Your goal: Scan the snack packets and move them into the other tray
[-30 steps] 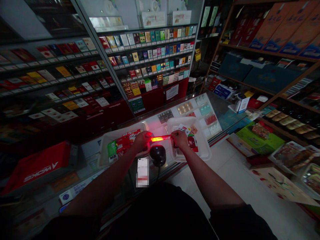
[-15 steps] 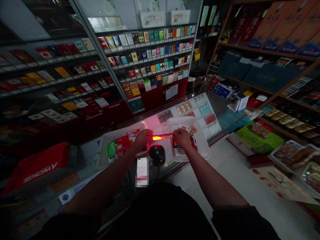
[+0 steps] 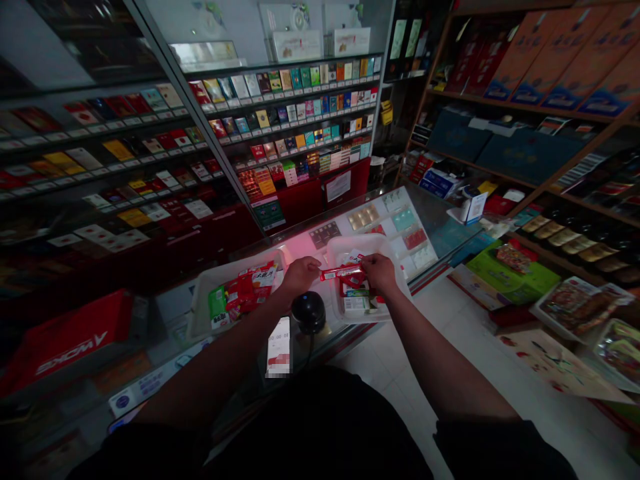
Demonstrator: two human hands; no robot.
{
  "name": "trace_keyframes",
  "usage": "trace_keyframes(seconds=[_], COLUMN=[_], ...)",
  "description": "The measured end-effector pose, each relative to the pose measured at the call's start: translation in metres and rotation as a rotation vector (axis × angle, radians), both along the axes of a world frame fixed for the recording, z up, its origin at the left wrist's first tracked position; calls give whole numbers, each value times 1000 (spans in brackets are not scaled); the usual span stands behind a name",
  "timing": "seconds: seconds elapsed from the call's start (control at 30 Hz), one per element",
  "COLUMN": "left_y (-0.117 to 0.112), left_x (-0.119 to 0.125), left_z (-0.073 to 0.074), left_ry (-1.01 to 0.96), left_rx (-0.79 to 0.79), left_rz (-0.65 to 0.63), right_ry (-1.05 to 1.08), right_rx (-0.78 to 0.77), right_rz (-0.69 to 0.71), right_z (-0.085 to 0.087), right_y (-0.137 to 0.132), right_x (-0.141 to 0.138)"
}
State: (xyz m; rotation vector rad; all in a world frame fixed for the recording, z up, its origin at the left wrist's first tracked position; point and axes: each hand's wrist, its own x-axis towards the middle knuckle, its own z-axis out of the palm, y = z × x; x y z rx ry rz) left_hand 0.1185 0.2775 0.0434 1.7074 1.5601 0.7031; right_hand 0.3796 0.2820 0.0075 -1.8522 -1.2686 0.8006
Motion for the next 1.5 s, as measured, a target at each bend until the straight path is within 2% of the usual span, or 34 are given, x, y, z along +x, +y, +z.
trace_keyframes(seconds=[0.27,0.47,0.67,0.87,1.03,1.17,1.3,1.5], left_y=[-9,-16,-18,-26,-32,-35,-39,-46], left_x=[49,78,93,95,79,54,13,-68], left_z=[-2,-9,-18,-14,-3,7,14,18], left_ry=[267,476,539,531,423,311,257,277], left_rx=[-30,-33,-71,-83,7,23,63,7], left_rz=[-95,-194,-245,-249,-216,-120,-40,135], right_ry=[-249,-461,-599,-615,-611,-610,-599,-460], right_rx=[-120,-222,-275,-316,-282,-198,-85,22], right_rz=[-15,28,94,113,124,144,210,314], right_z=[0,1,-5,-3,11,26,38,51], right_y=[-9,-16,-18,-18,-11,-2,4,7], right_x=[37,51,56,57,42,13,-29,-97])
